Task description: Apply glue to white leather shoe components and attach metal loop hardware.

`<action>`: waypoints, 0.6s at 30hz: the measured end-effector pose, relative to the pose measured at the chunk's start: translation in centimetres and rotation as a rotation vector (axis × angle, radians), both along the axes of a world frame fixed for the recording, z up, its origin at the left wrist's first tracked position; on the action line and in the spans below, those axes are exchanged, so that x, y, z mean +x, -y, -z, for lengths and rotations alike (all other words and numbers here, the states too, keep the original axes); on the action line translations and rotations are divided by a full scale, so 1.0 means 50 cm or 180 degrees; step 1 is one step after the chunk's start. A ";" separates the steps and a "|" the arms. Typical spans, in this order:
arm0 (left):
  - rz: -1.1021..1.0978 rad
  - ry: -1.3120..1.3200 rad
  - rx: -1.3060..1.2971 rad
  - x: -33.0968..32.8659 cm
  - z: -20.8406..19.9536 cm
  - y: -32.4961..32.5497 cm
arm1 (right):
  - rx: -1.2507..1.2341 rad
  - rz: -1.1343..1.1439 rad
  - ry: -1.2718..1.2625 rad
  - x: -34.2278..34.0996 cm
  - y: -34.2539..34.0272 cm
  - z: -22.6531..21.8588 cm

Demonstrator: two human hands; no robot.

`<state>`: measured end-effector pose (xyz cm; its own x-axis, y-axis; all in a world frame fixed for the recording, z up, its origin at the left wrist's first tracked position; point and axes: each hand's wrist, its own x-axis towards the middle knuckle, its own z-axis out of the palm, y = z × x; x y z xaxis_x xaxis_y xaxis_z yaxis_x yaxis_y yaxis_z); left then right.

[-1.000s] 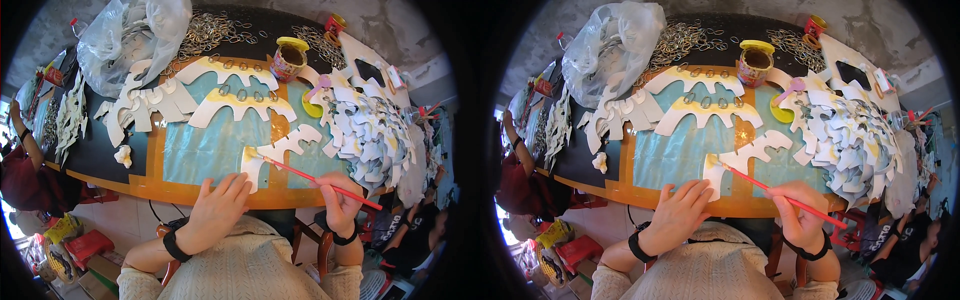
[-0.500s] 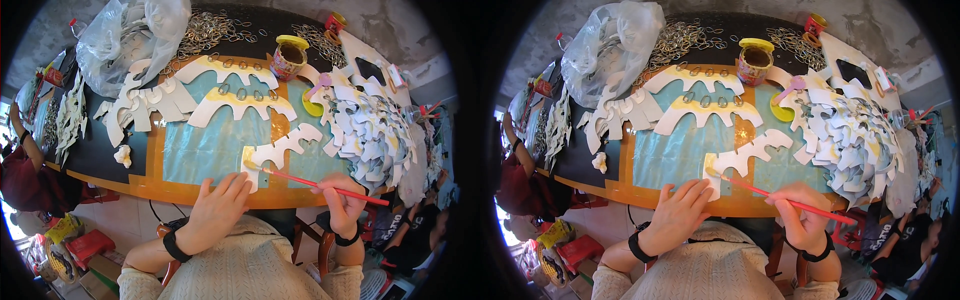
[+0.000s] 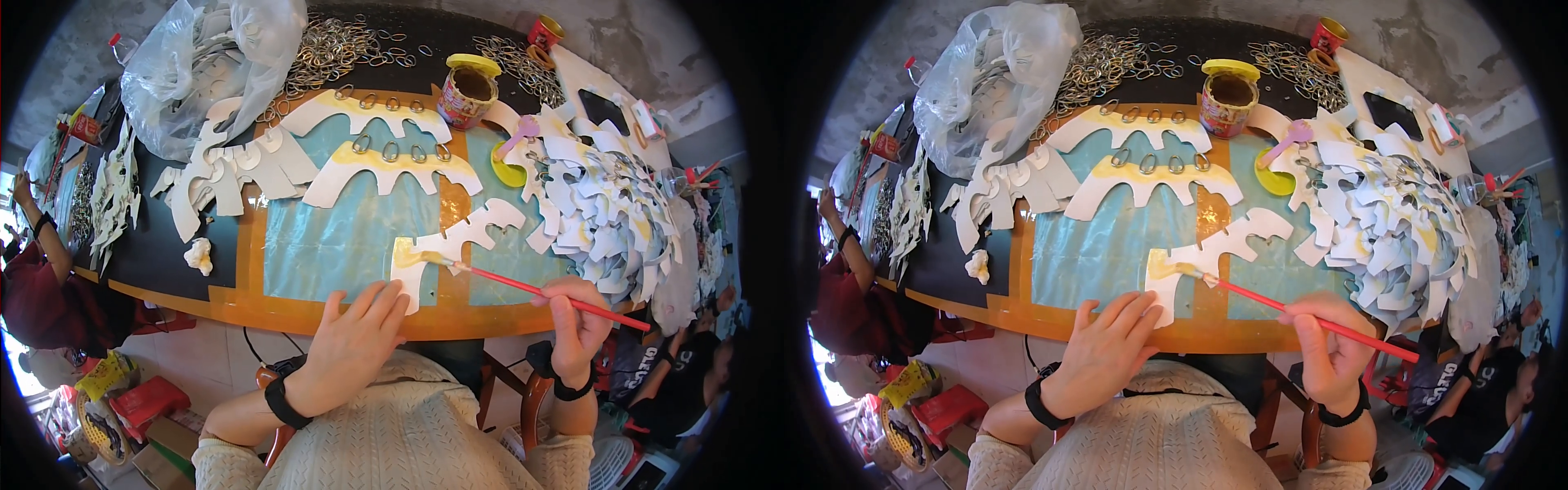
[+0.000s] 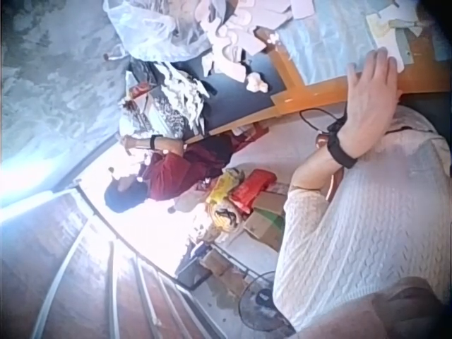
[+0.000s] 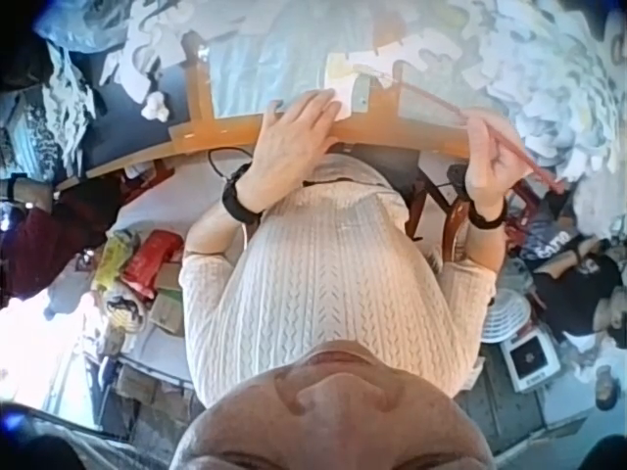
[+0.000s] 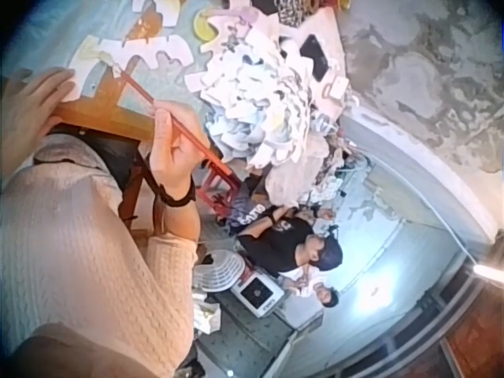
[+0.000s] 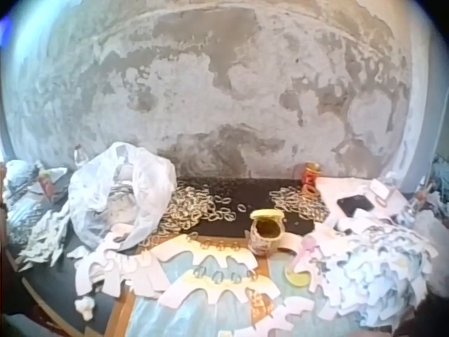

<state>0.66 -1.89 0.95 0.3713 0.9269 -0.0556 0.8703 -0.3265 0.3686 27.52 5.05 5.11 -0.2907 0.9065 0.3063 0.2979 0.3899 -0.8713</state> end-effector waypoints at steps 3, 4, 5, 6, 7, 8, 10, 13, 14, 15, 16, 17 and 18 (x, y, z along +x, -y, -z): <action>0.0014 -0.0007 0.0005 0.001 -0.001 -0.001 | 0.0060 0.0048 -0.0005 -0.001 0.005 0.001; 0.0015 -0.0001 0.0010 0.002 -0.001 -0.001 | 0.0101 -0.0110 0.0011 -0.006 0.007 0.000; 0.0016 -0.0007 0.0008 0.001 -0.001 0.000 | 0.0100 -0.0110 0.0005 -0.011 0.009 -0.003; 0.0002 -0.0013 0.0008 0.000 -0.002 0.000 | -0.0054 -0.0181 0.0114 -0.016 0.010 -0.007; -0.0011 -0.0020 0.0008 0.000 -0.002 0.001 | -0.0209 -0.0253 0.0222 -0.019 0.011 -0.009; -0.0007 -0.0016 0.0011 0.000 -0.002 0.000 | -0.0206 -0.0248 0.0226 -0.016 0.012 -0.006; -0.0003 -0.0002 0.0009 0.001 -0.001 -0.001 | 0.0028 0.0408 0.0015 -0.002 0.013 0.002; -0.0012 0.0008 0.0005 0.003 -0.002 0.000 | 0.0071 0.0230 0.0077 0.006 0.012 -0.001; -0.0002 0.0007 0.0002 0.003 -0.002 0.000 | 0.0127 0.0004 0.0055 0.005 0.011 -0.001; 0.0002 -0.0015 0.0012 0.003 -0.001 0.000 | 0.0125 0.0014 0.0054 0.000 0.011 0.002; 0.0006 -0.0038 0.0023 0.003 -0.001 0.000 | 0.0125 -0.0075 0.0067 -0.007 0.011 0.007; 0.0008 -0.0042 0.0026 0.002 -0.001 0.000 | 0.0130 -0.0171 0.0079 -0.015 0.008 0.010; 0.0000 -0.0035 0.0026 0.002 0.001 0.000 | 0.0133 -0.0169 0.0075 -0.019 0.004 0.011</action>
<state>0.77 -1.87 0.92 0.3707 0.9273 -0.0522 0.8743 -0.3295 0.3565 26.55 4.86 4.58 -0.3456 0.8761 0.3361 0.2961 0.4417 -0.8469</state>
